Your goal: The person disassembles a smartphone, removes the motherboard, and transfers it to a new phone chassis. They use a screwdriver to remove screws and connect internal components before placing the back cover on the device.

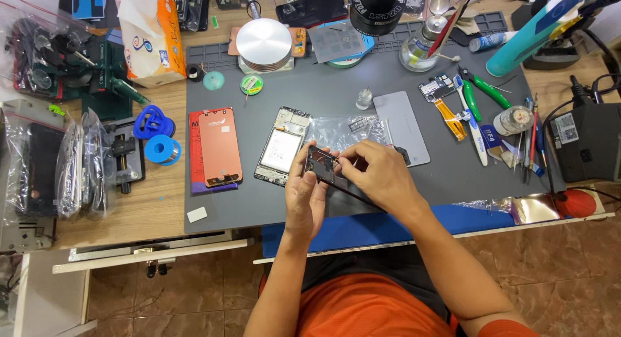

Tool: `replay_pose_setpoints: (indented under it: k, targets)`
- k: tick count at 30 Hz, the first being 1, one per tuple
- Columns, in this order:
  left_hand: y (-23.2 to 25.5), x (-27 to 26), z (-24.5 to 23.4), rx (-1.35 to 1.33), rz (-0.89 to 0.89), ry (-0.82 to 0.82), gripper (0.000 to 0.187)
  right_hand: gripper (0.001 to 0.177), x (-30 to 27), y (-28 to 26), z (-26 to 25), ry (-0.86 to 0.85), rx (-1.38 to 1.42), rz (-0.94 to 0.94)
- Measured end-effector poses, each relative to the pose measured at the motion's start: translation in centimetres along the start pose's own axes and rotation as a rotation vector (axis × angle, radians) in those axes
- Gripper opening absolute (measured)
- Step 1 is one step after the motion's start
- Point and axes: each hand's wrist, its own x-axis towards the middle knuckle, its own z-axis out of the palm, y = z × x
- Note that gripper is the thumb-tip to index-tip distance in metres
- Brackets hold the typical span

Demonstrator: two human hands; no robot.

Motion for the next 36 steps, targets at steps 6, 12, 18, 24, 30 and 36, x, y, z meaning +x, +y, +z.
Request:
replay_pose_setpoints:
  k: [6,12,18,24,30,36]
  targets:
    - [0.5,0.1,0.2,-0.001,0.015,-0.006,0.089,0.013,-0.9,-1.5,-1.6,-0.029,0.062,-0.017]
    - [0.5,0.2,0.0,-0.001,-0.009,-0.010,0.094,0.018,-1.8,-1.1,-3.0,-0.173,0.261,0.186]
    - [1.1,0.7,0.5,-0.163,-0.142,0.118,0.067,0.019,-1.7,-0.6,-2.6,-0.131,0.388,0.279]
    - [-1.8,1.0,-0.5,0.243,-0.066,0.172,0.024,0.018,-1.5,-1.1,-2.6,-0.079,0.404,0.273]
    - [-1.3,1.7,1.1,0.303,-0.017,0.229,0.004,0.016,-1.6,-0.2,-1.8,-0.045,0.400,0.184]
    - [-3.2,2.0,-0.9,0.176,-0.020,0.292,0.021,0.015,-1.6,-0.4,-1.8,-0.033,0.365,0.122]
